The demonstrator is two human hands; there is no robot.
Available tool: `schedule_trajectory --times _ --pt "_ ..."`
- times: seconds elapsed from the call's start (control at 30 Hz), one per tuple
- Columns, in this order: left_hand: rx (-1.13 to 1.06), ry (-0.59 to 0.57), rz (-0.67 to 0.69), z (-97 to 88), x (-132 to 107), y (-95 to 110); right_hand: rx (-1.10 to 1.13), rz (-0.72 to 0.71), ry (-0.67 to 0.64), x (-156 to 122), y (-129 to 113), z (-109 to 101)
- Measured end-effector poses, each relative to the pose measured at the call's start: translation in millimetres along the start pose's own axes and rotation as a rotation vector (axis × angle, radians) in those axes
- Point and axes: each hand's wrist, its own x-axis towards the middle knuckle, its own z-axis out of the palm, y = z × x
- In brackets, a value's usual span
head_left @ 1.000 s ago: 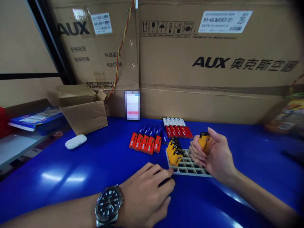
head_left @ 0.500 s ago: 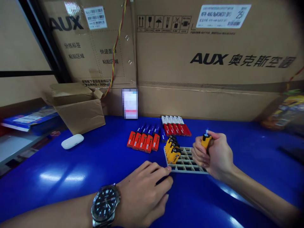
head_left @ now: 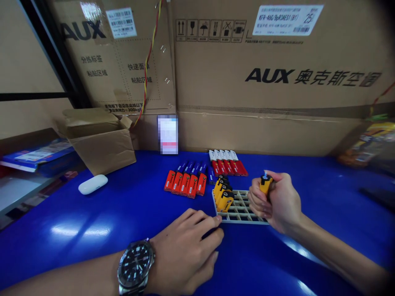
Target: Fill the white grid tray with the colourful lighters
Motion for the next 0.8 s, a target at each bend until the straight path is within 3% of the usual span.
schedule_trajectory --times 0.33,0.53,0.63,0.8 --pt "-0.006 0.006 -0.002 0.3 1 0 -0.069 -0.063 -0.037 -1 0 0" --pt "0.007 -0.008 -0.008 -0.9 1 0 -0.104 -0.234 0.018 0 1 5" --pt "0.008 -0.017 -0.015 -1.2 1 0 -0.290 -0.366 0.002 -4 -2 6" --pt "0.012 -0.044 -0.022 -0.6 2 0 -0.828 -0.639 -0.100 -18 -16 -1"
